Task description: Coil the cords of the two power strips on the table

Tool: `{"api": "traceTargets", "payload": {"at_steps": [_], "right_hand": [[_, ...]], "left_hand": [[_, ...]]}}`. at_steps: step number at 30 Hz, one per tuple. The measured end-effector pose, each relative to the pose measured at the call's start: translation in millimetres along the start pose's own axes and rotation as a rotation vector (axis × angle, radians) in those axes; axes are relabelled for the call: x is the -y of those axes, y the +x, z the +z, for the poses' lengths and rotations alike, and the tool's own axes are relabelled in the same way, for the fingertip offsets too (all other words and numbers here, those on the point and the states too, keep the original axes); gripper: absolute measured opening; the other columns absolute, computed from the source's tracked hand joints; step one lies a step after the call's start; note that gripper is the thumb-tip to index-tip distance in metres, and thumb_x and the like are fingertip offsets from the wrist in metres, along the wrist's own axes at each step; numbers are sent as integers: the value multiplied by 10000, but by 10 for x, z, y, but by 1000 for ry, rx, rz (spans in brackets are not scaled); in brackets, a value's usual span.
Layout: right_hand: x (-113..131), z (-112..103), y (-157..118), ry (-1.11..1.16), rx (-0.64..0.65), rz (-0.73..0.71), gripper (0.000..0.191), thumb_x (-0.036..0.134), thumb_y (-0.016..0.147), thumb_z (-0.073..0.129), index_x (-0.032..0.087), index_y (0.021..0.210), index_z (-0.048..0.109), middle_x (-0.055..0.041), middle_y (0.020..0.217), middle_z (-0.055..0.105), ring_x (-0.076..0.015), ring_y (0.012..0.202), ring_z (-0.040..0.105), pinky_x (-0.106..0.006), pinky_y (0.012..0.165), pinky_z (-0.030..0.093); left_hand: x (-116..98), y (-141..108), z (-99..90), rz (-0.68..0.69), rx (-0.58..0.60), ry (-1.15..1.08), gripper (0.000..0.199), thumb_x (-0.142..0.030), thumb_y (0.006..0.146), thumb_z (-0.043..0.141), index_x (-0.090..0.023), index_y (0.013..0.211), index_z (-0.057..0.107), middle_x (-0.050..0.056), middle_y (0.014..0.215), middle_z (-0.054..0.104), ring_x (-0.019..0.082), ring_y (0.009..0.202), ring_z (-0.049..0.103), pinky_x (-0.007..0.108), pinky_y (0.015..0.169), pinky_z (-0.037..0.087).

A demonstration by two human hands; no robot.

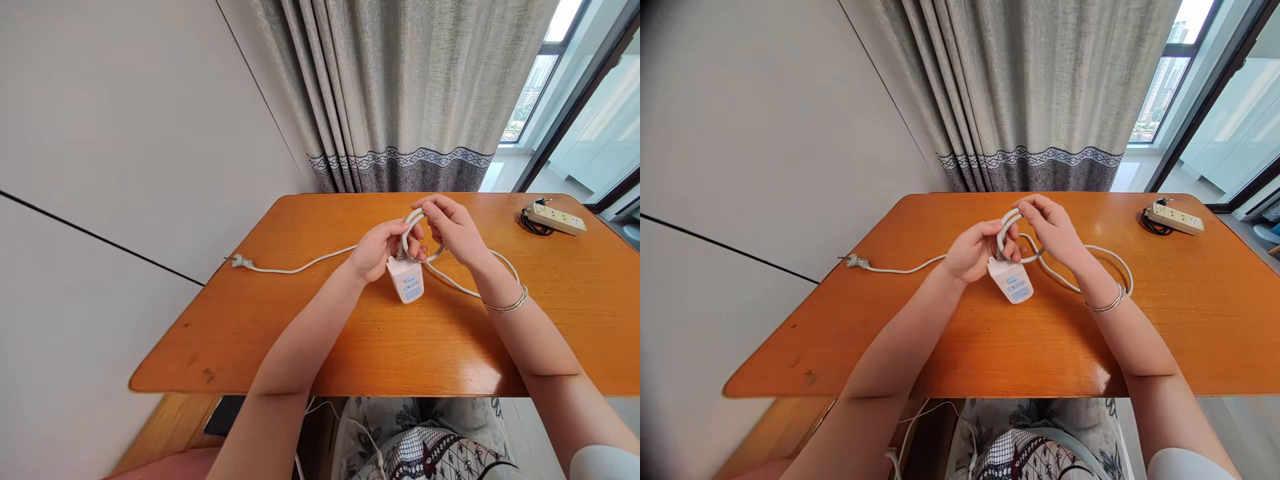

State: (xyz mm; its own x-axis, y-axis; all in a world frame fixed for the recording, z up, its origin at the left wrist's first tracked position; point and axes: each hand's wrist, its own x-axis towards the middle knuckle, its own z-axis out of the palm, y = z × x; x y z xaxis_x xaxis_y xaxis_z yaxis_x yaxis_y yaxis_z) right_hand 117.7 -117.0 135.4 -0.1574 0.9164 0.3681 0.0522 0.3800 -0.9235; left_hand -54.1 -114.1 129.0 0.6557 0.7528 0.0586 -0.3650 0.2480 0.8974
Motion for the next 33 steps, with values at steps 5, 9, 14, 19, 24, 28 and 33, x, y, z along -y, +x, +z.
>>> {"api": "traceTargets", "payload": {"at_steps": [5, 9, 14, 19, 24, 28, 33], "right_hand": [[18, 29, -13, -8, -30, -82, 502, 678, 828, 685, 188, 930, 655, 37, 682, 506, -94, 618, 442, -244, 527, 335], [28, 60, -30, 25, 8, -86, 486, 652, 825, 707, 187, 947, 636, 52, 640, 510, -100, 622, 483, -254, 586, 393], [29, 64, -46, -26, 37, -107, 421, 604, 864, 680, 191, 935, 640, 42, 651, 539, -109, 646, 525, -270, 633, 431], [29, 42, -64, -110, 65, -131, 356, 538, 899, 659, 185, 938, 667, 22, 693, 579, -116, 684, 553, -279, 678, 451], [13, 7, -37, -105, 112, -132, 389, 563, 917, 630, 175, 937, 656, 17, 730, 583, -98, 659, 521, -259, 641, 430], [-30, -26, -6, -178, 140, -75, 487, 658, 927, 559, 180, 983, 628, 30, 728, 531, -94, 619, 501, -251, 589, 420], [-64, -23, -11, -290, 157, -62, 555, 709, 955, 450, 181, 923, 619, 27, 705, 514, -105, 629, 502, -258, 618, 425]], "left_hand": [[-17, -5, 15, -11, -13, 45, 284, -383, 966, 519, -143, 874, 640, -18, 512, 599, 155, 553, 669, 298, 764, 547], [-21, -20, 39, -20, 0, 57, 314, -441, 981, 553, -148, 890, 618, -24, 514, 603, 151, 555, 668, 328, 831, 560], [-27, -30, 11, -65, 36, 14, 348, -475, 960, 588, -140, 868, 611, 22, 579, 654, 175, 597, 693, 311, 739, 571], [-50, -45, 50, -97, 32, -17, 272, -316, 990, 517, -134, 811, 611, 0, 525, 586, 134, 491, 603, 274, 637, 565], [-128, -70, 179, -85, -95, -64, 402, -167, 1032, 320, -144, 726, 579, -79, 423, 337, 61, 328, 300, 189, 478, 455], [-233, -101, 210, -56, -202, -174, 466, -188, 1069, 253, -151, 712, 550, -99, 431, 231, 49, 317, 224, 162, 440, 393], [-288, -127, 167, -71, -233, -206, 494, -272, 1095, 251, -155, 710, 538, -109, 424, 192, 45, 305, 191, 161, 413, 351]]}}
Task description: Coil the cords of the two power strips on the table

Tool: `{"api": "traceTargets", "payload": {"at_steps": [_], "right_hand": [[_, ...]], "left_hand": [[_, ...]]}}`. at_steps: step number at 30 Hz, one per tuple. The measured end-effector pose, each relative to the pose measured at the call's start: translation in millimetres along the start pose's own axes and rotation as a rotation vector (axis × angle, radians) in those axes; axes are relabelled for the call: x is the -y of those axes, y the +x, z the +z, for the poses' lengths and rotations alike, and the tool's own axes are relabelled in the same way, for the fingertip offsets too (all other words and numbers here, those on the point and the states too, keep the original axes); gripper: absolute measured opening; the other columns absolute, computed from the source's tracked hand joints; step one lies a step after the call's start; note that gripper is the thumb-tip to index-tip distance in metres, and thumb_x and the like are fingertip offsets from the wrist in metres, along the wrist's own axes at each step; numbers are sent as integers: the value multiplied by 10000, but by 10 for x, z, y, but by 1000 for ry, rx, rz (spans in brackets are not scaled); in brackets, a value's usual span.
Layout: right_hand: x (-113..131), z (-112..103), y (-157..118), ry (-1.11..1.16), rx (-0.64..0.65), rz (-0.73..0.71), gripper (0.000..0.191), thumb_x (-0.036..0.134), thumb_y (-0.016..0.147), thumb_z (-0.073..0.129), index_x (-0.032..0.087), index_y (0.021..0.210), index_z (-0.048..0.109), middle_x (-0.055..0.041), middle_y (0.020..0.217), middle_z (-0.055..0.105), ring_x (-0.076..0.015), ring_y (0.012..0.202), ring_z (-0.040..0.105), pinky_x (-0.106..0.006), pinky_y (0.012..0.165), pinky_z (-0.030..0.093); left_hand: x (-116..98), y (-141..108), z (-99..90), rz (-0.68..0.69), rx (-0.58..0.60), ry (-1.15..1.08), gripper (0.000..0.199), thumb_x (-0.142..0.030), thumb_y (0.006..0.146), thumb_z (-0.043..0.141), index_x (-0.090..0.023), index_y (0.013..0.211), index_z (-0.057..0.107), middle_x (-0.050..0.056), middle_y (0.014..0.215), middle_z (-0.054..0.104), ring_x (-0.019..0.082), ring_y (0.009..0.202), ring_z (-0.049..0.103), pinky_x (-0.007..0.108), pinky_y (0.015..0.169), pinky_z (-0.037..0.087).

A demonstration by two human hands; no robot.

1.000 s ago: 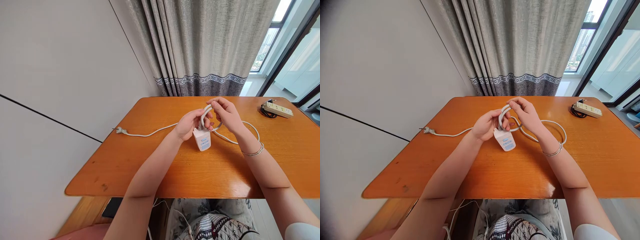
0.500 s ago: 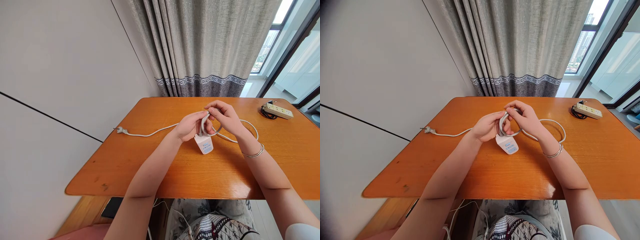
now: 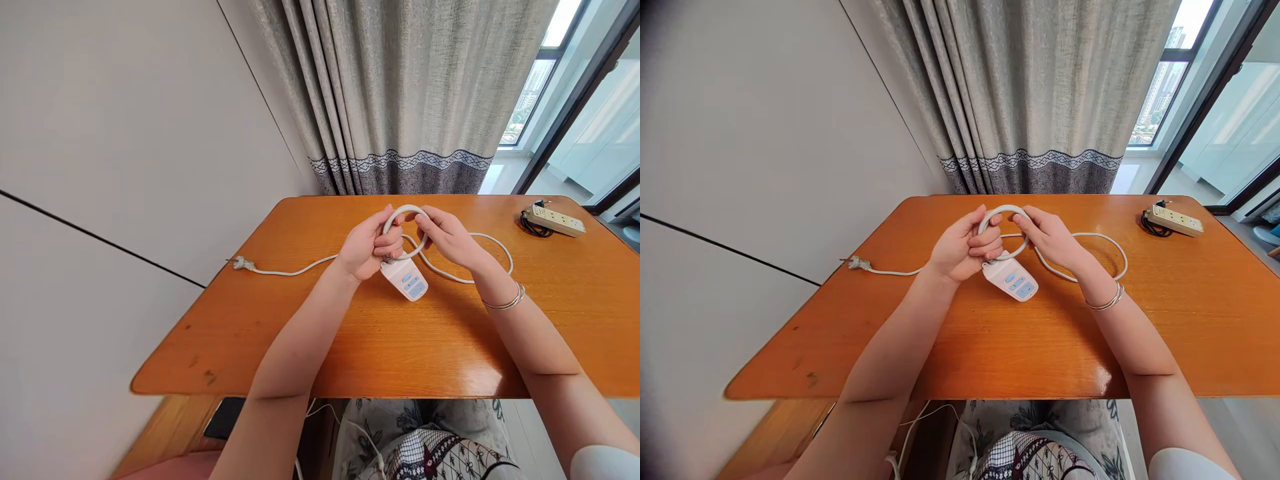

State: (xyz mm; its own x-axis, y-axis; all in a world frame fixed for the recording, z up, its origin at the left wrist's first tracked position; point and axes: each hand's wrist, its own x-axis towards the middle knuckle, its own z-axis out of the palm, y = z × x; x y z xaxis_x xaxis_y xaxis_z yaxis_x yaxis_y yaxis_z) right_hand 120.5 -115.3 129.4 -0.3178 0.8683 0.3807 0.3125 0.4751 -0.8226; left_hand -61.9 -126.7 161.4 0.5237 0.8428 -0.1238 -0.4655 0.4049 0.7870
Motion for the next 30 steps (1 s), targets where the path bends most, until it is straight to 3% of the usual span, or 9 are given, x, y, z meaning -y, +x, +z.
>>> {"api": "traceTargets", "payload": {"at_steps": [9, 12, 15, 20, 23, 26, 30], "right_hand": [[-7, -30, -2, -15, 27, 20, 653, 765, 932, 416, 174, 926, 694, 34, 634, 442, -113, 590, 421, -266, 574, 344], [-27, -51, 2, -82, 82, 14, 586, 696, 974, 395, 180, 866, 652, 25, 637, 487, -121, 611, 457, -272, 615, 370], [-44, -75, 14, -296, 126, 31, 461, 566, 1006, 418, 191, 799, 589, 0, 702, 575, -135, 659, 505, -281, 658, 371], [-116, -179, 49, -624, 165, 152, 300, 399, 1004, 464, 185, 891, 641, -51, 843, 684, -171, 742, 569, -297, 694, 356], [-200, -314, 60, -586, 103, 184, 308, 438, 982, 511, 185, 921, 675, -59, 890, 705, -177, 782, 583, -297, 711, 373], [-292, -451, 66, -489, -11, 197, 350, 495, 945, 561, 184, 808, 643, -12, 731, 623, -143, 671, 498, -290, 646, 338], [-371, -514, 91, -434, -411, 152, 344, 494, 905, 604, 193, 739, 603, 27, 605, 501, -126, 603, 412, -291, 606, 285]], "left_hand": [[-14, -20, 24, -10, 3, -46, 473, -348, 1097, 297, -185, 677, 442, -112, 421, 184, 48, 298, 185, 167, 390, 310], [-107, -68, 29, 95, -60, -144, 477, -380, 1101, 277, -195, 681, 405, -112, 433, 174, 47, 303, 176, 157, 392, 308], [-214, -107, -5, 244, -120, -218, 488, -374, 1108, 216, -198, 689, 394, -110, 430, 169, 48, 310, 172, 144, 395, 306], [-331, -128, -86, 394, -212, -262, 460, -349, 1106, 245, -202, 695, 392, -102, 429, 196, 52, 316, 188, 149, 396, 312], [-363, -129, -104, 437, -261, -262, 449, -332, 1102, 266, -205, 690, 393, -97, 432, 209, 55, 317, 190, 159, 393, 309], [-364, -125, -99, 434, -252, -269, 442, -334, 1098, 273, -211, 689, 388, -96, 432, 199, 61, 319, 181, 164, 385, 304], [-315, -117, -63, 367, -197, -253, 440, -367, 1098, 269, -215, 701, 384, -100, 428, 179, 68, 322, 164, 168, 382, 306]]}}
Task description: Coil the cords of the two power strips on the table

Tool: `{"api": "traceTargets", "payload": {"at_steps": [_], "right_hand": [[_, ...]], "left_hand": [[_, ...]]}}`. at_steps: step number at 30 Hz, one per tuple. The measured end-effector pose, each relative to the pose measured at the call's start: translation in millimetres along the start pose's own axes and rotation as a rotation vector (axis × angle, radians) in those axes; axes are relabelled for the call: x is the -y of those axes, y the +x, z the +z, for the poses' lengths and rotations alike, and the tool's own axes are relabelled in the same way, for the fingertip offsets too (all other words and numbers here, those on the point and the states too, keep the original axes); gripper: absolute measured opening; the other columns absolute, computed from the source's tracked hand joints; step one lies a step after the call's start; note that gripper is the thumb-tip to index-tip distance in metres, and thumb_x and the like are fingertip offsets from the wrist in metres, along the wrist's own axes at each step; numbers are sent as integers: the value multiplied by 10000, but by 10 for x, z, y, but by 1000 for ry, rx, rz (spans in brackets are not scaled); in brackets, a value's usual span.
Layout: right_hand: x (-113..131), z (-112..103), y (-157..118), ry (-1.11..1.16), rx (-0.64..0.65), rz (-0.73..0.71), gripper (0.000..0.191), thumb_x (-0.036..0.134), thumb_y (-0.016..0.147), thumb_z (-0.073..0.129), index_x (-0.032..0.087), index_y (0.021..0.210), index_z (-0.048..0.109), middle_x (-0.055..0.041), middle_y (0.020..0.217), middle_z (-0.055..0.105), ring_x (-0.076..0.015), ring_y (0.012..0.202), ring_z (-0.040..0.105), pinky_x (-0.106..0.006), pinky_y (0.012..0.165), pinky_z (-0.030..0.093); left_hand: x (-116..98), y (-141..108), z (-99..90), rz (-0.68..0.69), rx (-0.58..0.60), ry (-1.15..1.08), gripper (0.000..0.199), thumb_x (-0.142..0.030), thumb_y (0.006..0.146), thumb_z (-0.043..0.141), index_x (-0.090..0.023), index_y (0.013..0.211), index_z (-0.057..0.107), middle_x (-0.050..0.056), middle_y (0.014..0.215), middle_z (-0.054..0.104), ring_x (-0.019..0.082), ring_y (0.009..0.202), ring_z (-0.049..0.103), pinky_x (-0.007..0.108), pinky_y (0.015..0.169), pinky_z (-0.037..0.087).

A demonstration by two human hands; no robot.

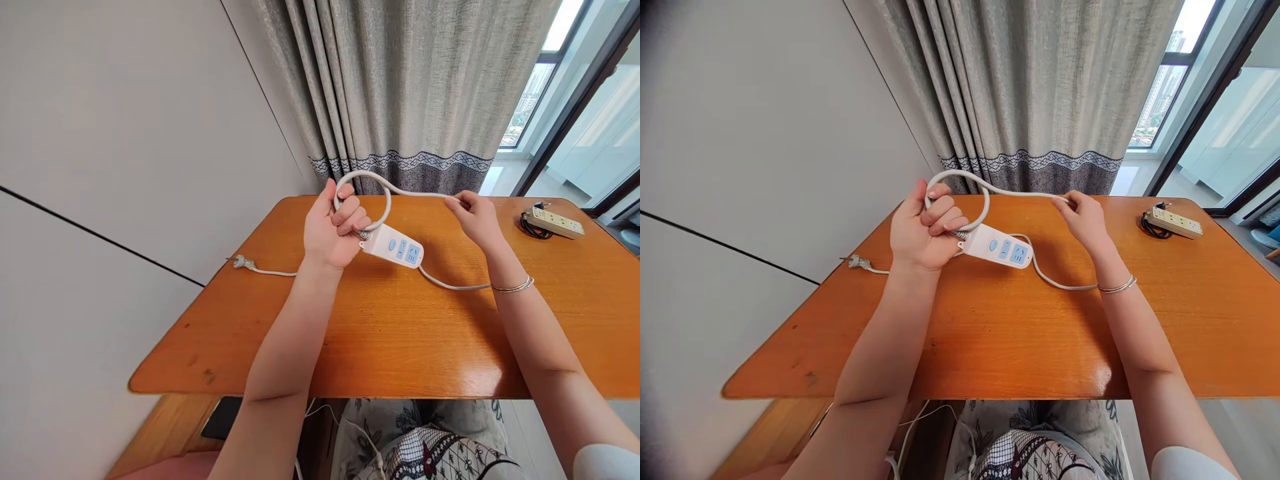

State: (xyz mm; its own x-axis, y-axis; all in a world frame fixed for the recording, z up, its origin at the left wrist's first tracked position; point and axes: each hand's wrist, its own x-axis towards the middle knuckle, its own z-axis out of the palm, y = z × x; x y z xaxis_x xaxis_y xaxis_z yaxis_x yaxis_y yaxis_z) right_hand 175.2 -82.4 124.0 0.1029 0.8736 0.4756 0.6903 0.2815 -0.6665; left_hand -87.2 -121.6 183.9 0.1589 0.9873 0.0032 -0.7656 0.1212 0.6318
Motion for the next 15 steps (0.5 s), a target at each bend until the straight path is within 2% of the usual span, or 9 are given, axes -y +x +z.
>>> {"api": "traceTargets", "payload": {"at_steps": [2, 4, 7, 10, 12, 15], "right_hand": [[12, 33, 2, -1, -124, 16, 328, 477, 906, 605, 198, 735, 605, 23, 594, 503, -135, 603, 427, -293, 609, 288], [64, 80, -18, -66, -124, 26, 328, 453, 920, 600, 196, 715, 602, 8, 597, 524, -144, 601, 444, -297, 612, 286], [213, 150, -92, -283, 44, 9, 289, 379, 955, 574, 181, 758, 650, -44, 675, 614, -173, 635, 500, -307, 613, 266], [413, 173, -206, -499, 223, -85, 235, 296, 980, 524, 171, 911, 710, -106, 864, 698, -212, 728, 575, -317, 603, 238], [543, 149, -286, -590, 265, -156, 258, 245, 988, 477, 166, 989, 722, -123, 933, 704, -214, 743, 593, -322, 588, 224], [701, 77, -390, -697, 280, -241, 309, 194, 989, 427, 156, 1045, 729, -121, 916, 689, -186, 679, 569, -327, 558, 207]], "left_hand": [[36, -18, 16, -36, 11, 23, 443, -387, 1097, 281, -214, 702, 380, -102, 429, 176, 65, 323, 164, 166, 391, 309], [71, -38, 32, -57, 18, 42, 451, -398, 1097, 281, -211, 697, 370, -103, 430, 174, 63, 324, 171, 164, 402, 317], [119, -57, 50, -47, 26, 60, 471, -392, 1102, 240, -208, 684, 356, -96, 429, 189, 64, 326, 194, 164, 419, 342], [167, -47, 44, -7, 13, 92, 476, -420, 1092, 287, -208, 673, 366, -88, 428, 234, 66, 332, 240, 169, 440, 372], [193, -22, 23, 21, 0, 111, 469, -468, 1066, 379, -212, 674, 393, -87, 431, 288, 65, 335, 270, 177, 455, 392], [213, 35, -31, 45, 9, 100, 453, -515, 1032, 448, -218, 690, 443, -75, 452, 406, 68, 342, 336, 196, 473, 425]]}}
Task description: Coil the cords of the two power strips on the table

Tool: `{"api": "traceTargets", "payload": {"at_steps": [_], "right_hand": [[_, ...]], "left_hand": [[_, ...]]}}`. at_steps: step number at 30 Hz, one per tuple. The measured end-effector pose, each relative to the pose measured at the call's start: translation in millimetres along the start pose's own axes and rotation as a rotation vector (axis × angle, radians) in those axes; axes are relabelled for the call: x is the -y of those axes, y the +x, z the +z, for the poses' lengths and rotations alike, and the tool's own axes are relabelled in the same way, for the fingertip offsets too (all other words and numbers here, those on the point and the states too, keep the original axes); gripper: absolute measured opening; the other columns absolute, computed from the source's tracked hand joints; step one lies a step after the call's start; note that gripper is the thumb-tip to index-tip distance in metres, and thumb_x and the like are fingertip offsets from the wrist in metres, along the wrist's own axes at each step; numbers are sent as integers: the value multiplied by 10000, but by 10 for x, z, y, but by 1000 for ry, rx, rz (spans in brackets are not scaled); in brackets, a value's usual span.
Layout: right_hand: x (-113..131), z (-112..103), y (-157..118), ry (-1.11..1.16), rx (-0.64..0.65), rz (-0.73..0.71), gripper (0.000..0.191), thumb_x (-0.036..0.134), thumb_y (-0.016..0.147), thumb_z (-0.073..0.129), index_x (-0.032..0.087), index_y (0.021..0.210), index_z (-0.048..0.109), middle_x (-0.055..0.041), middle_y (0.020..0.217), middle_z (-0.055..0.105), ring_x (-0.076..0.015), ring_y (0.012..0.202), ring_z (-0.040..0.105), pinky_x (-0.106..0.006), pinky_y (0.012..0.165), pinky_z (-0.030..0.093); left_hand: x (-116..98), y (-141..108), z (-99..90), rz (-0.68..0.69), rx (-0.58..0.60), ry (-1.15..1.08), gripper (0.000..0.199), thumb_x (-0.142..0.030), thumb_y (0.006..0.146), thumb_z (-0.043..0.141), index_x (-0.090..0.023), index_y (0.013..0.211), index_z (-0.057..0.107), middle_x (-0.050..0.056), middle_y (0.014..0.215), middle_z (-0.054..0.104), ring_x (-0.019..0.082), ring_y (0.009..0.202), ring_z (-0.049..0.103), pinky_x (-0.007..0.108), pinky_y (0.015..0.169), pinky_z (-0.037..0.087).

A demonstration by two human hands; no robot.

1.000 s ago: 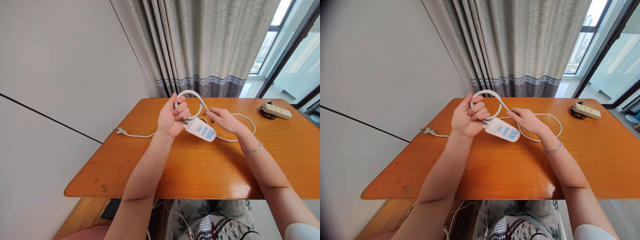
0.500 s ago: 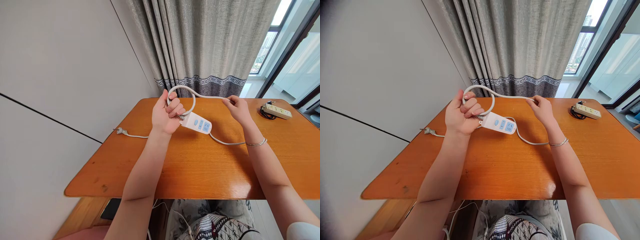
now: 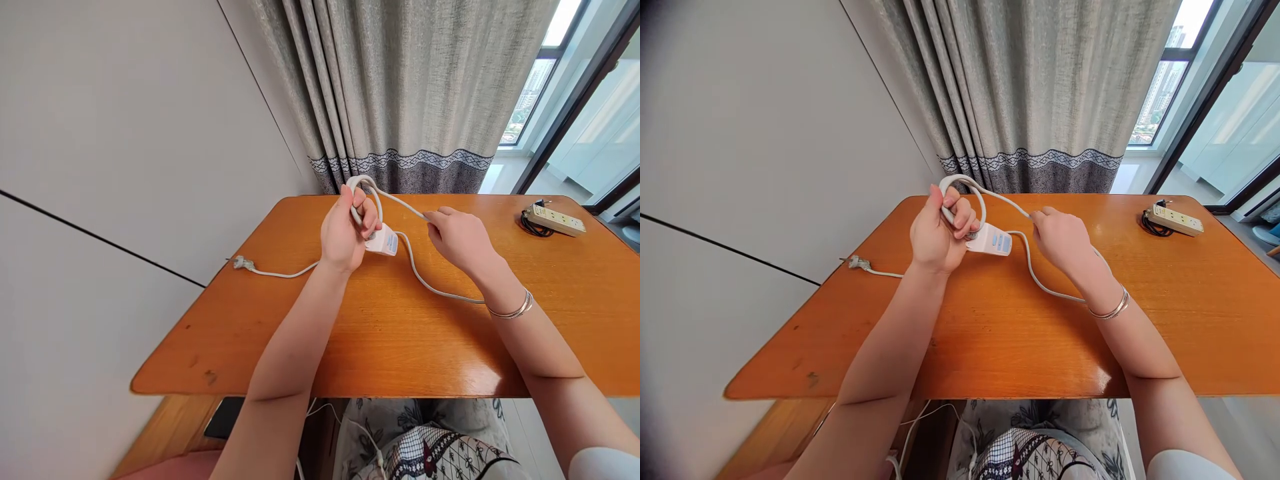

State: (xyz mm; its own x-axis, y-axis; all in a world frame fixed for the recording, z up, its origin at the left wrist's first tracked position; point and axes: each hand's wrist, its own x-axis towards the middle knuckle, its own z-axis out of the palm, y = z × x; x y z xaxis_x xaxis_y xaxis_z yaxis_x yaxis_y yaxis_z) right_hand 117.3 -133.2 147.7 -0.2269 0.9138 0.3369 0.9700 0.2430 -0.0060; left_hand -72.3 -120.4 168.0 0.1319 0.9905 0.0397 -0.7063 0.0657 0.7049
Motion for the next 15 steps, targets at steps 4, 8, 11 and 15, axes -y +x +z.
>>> {"api": "traceTargets", "payload": {"at_steps": [4, 8, 11, 15], "right_hand": [[101, -148, -129, -102, 35, -102, 331, 165, 993, 418, 154, 1119, 724, -108, 899, 672, -140, 569, 467, -329, 521, 181], [211, -251, -281, -134, 29, -272, 328, 142, 985, 434, 178, 1164, 707, -71, 841, 637, -115, 509, 343, -319, 500, 162], [284, -282, -384, -126, -25, -417, 345, 112, 991, 395, 171, 1135, 703, -58, 828, 630, -115, 515, 327, -317, 506, 165], [314, -256, -437, -27, -172, -579, 417, 84, 981, 379, 176, 1289, 644, -69, 944, 682, -120, 571, 414, -302, 520, 208]], "left_hand": [[38, 85, -81, 19, 45, 8, 444, -538, 1016, 462, -216, 711, 463, -34, 551, 591, 94, 420, 523, 221, 499, 464], [141, 129, -122, 113, 57, 175, 457, -588, 975, 517, -210, 728, 444, 11, 699, 709, 142, 616, 698, 252, 623, 535], [229, 113, -127, 170, 78, 305, 477, -633, 951, 527, -209, 749, 444, 42, 773, 743, 185, 747, 746, 300, 735, 568], [291, 53, -132, 118, 167, 424, 479, -661, 928, 547, -207, 792, 482, 36, 733, 721, 184, 701, 722, 299, 671, 557]]}}
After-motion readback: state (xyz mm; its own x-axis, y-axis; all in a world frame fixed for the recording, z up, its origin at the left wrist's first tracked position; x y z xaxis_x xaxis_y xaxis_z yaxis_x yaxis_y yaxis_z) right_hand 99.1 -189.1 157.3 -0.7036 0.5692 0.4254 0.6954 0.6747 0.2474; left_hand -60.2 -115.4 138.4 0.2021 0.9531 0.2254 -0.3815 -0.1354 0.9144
